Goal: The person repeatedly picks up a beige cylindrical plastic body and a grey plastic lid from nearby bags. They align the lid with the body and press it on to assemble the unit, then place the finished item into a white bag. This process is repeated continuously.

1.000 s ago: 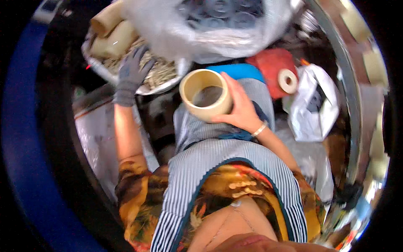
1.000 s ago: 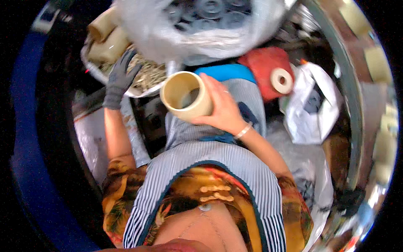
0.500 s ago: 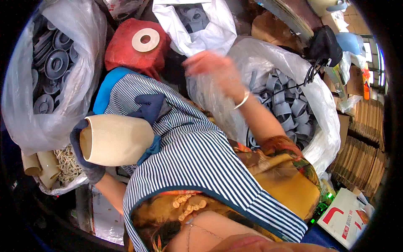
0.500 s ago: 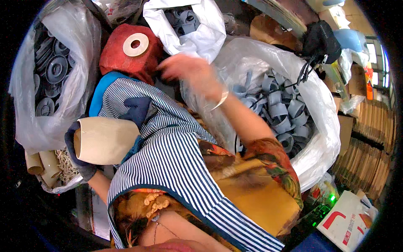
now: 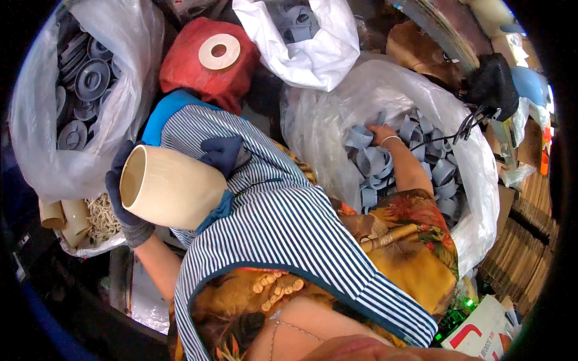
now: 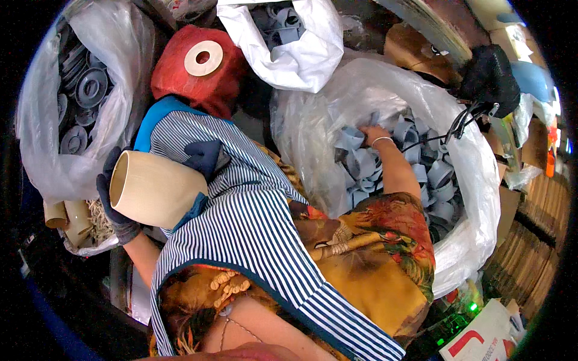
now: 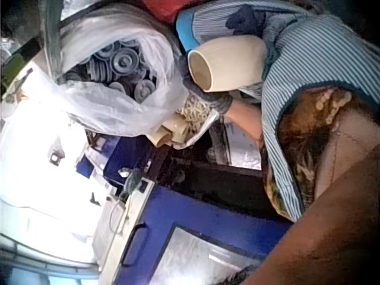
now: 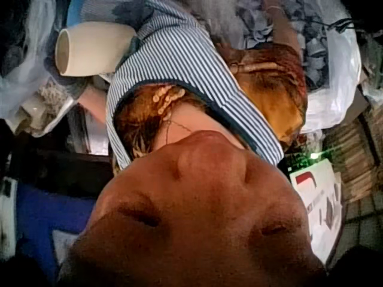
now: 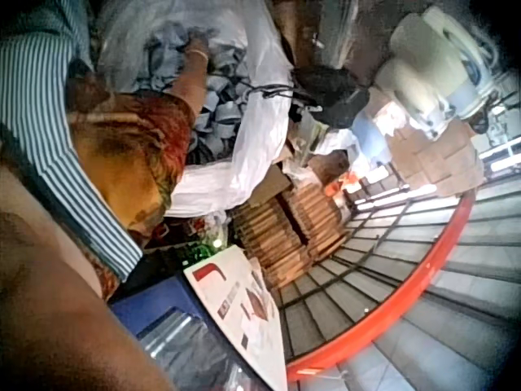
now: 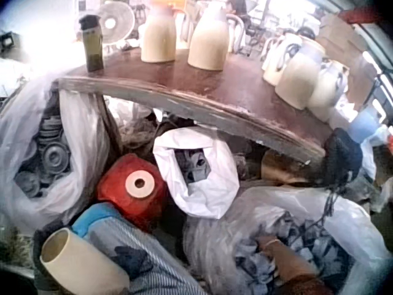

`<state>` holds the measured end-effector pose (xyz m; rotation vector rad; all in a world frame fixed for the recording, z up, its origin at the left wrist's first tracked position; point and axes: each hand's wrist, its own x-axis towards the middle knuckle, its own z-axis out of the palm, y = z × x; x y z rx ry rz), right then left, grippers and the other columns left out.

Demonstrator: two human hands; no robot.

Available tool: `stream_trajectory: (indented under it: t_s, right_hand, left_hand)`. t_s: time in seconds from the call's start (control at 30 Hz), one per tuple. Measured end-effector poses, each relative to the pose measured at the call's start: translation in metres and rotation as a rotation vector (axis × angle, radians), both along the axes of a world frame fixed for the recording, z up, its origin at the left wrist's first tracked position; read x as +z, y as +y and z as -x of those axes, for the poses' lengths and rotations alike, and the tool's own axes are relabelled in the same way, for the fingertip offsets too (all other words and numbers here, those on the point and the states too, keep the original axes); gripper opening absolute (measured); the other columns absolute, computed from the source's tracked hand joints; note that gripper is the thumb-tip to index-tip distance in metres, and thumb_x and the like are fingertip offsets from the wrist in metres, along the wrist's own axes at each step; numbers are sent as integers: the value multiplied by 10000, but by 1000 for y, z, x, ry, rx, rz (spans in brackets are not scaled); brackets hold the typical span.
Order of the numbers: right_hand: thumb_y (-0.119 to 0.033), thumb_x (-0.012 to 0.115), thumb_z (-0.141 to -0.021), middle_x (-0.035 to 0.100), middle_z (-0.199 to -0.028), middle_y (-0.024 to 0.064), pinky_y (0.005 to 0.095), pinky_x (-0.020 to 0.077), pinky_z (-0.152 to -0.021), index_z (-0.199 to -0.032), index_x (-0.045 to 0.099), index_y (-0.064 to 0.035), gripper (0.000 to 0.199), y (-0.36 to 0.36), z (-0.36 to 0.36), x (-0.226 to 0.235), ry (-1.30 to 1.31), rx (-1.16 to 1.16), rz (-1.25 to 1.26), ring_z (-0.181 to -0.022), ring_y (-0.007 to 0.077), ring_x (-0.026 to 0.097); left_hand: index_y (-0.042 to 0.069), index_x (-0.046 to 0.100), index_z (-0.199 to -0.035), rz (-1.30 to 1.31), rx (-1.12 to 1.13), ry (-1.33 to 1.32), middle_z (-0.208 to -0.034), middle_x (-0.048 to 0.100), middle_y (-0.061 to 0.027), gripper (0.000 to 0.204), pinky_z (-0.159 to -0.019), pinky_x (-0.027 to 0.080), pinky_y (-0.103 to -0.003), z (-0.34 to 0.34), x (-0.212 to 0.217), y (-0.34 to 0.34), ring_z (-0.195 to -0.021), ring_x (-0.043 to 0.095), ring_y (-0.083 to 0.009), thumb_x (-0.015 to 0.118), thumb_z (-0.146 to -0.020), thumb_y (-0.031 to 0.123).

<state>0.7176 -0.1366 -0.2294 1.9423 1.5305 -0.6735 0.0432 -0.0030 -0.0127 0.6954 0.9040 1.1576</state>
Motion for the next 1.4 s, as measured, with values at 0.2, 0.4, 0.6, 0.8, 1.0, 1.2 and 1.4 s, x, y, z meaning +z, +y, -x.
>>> stream_trajectory:
  t_s: [0.2,0.4,0.6,0.8,1.0,1.2,1.4]
  right_hand:
    - [-282,658,-814,659,-1041,140,437,514,-799,-1033,589,-86,302,-42,20,41,50,-312,-581,-940,353,632]
    - [-335,694,-763,624,-1160,245,472,484,-930,-1343,452,-92,674,-121,97,63,-136,-679,-60,-1079,395,605]
    - [-239,705,-748,593,-1193,286,445,476,-932,-1415,324,-38,794,-101,120,39,-33,-1037,-213,-1103,422,585]
    - [-336,640,-849,622,-1156,254,481,486,-886,-1249,475,-67,510,-2,121,156,-117,-446,-384,-1014,439,623]
    - [-193,551,-955,537,-812,-48,180,316,-532,-1253,554,-41,335,162,318,291,1184,-392,-699,-606,21,399]
    - [-338,529,-990,367,-628,-117,191,199,-427,-905,581,-117,242,244,473,265,1367,-237,32,-488,4,290]
    - [-390,540,-979,378,-617,-119,196,196,-428,-948,616,-109,293,266,480,238,1369,-217,31,-478,0,275]
  left_hand:
    - [12,375,-1427,35,11,-60,-1410,473,-160,638,-1080,366,-436,9,-9,-8,-1272,475,-284,292,-1006,484]
    - [8,382,-1422,0,23,-213,-1415,468,-163,609,-1063,387,-449,-19,14,-4,-1269,478,-296,262,-1020,448]
    - [3,406,-1404,-39,-6,-278,-1396,486,-164,543,-1067,376,-440,27,-29,-11,-1264,480,-281,309,-1023,377]
    - [6,525,-1312,99,229,14,-1308,574,-119,497,-1043,393,-366,27,-34,-20,-1175,541,-241,372,-1029,385]
    - [6,531,-1240,-419,-30,545,-1173,624,-142,477,-958,458,-367,15,-22,7,-1100,594,-245,634,-874,294]
    - [21,467,-1302,-546,80,727,-1288,539,-164,579,-996,433,-391,22,-66,19,-1207,521,-268,691,-838,286]
    - [-3,473,-1301,-522,102,869,-1215,603,-150,421,-955,481,-349,13,-52,24,-1112,592,-211,495,-991,280]
